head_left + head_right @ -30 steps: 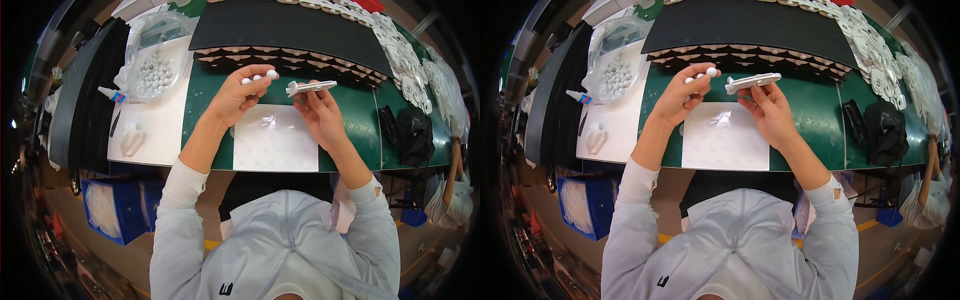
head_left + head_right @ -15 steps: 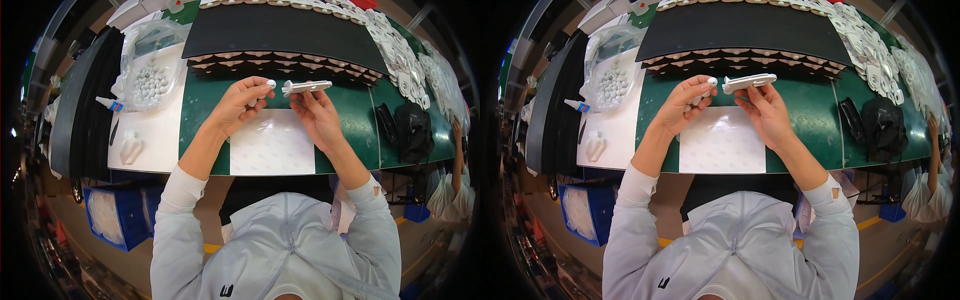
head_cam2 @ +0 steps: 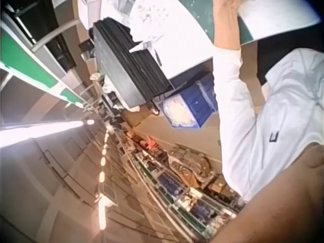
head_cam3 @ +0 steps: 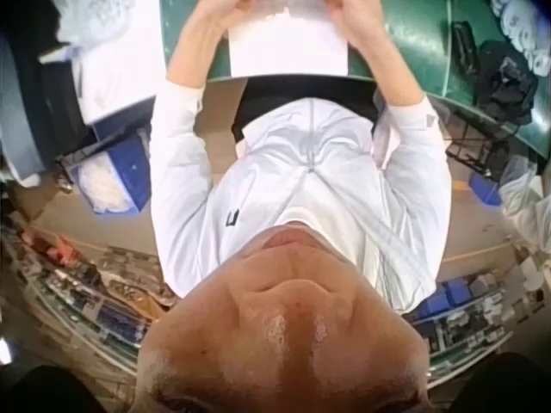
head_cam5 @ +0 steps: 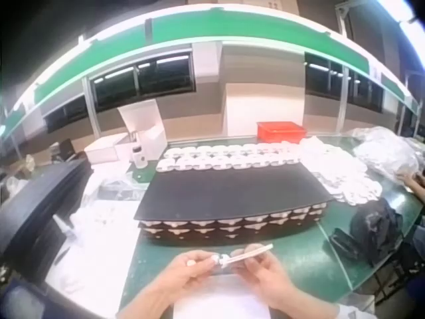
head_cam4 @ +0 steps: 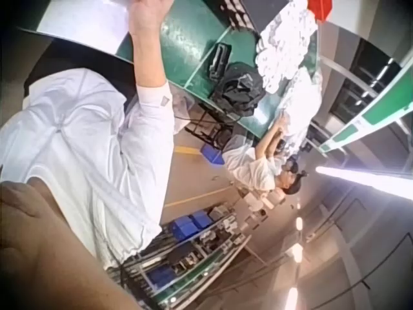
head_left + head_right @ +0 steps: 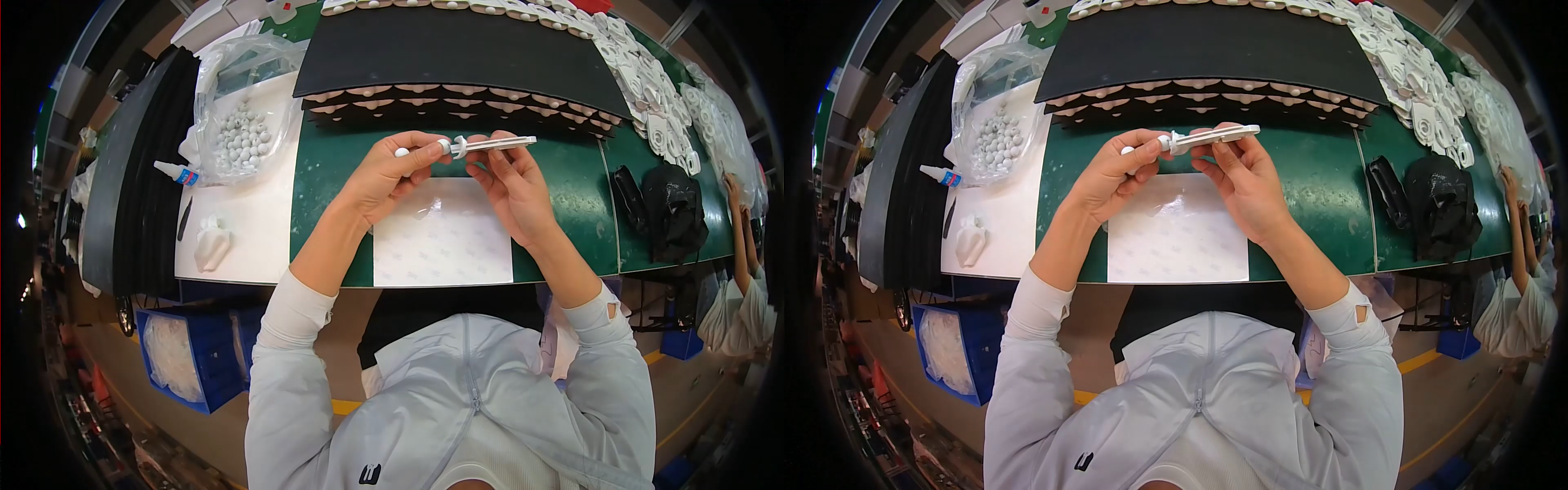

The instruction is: Assembling small white components into plastic housings and stacking them at a factory workstation.

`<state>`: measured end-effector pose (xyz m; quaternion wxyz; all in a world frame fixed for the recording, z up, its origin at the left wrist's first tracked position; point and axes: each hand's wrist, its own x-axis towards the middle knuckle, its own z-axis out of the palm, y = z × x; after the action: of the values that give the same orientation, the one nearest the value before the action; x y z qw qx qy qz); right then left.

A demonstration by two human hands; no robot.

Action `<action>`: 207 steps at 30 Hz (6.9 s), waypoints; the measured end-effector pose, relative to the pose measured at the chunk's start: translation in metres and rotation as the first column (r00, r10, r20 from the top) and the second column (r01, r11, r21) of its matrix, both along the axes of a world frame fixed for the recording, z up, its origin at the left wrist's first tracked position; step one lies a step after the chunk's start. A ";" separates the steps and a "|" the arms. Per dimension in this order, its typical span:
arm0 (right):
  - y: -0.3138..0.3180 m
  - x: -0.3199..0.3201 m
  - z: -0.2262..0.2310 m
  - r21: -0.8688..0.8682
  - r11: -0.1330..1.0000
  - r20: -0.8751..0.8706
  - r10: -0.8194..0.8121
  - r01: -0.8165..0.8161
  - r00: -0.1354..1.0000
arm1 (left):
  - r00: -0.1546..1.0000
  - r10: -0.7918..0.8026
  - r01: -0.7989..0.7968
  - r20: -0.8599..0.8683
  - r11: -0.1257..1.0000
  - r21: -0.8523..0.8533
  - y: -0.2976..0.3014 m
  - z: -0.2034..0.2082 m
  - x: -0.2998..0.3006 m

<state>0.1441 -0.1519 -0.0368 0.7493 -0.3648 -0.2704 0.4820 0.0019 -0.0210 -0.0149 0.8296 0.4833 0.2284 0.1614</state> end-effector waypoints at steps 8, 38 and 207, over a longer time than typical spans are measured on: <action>0.000 0.000 -0.001 0.040 0.999 0.058 0.010 -0.012 0.998 | 0.998 -0.064 0.064 0.002 0.997 -0.047 0.000 -0.001 -0.002; 0.278 0.025 0.088 -0.459 0.871 0.708 0.241 0.173 0.664 | 0.951 0.284 -0.182 0.122 0.833 -0.523 0.023 -0.003 -0.010; 0.338 0.066 0.075 0.076 0.988 0.912 -0.014 0.136 -0.410 | 0.993 0.104 -0.090 0.059 0.976 -0.197 0.016 0.002 -0.008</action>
<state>0.2099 0.1858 0.0382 0.1998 -0.6471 -0.7307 -0.0861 -0.0057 -0.0052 -0.0127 0.8713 0.3825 0.2378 0.1951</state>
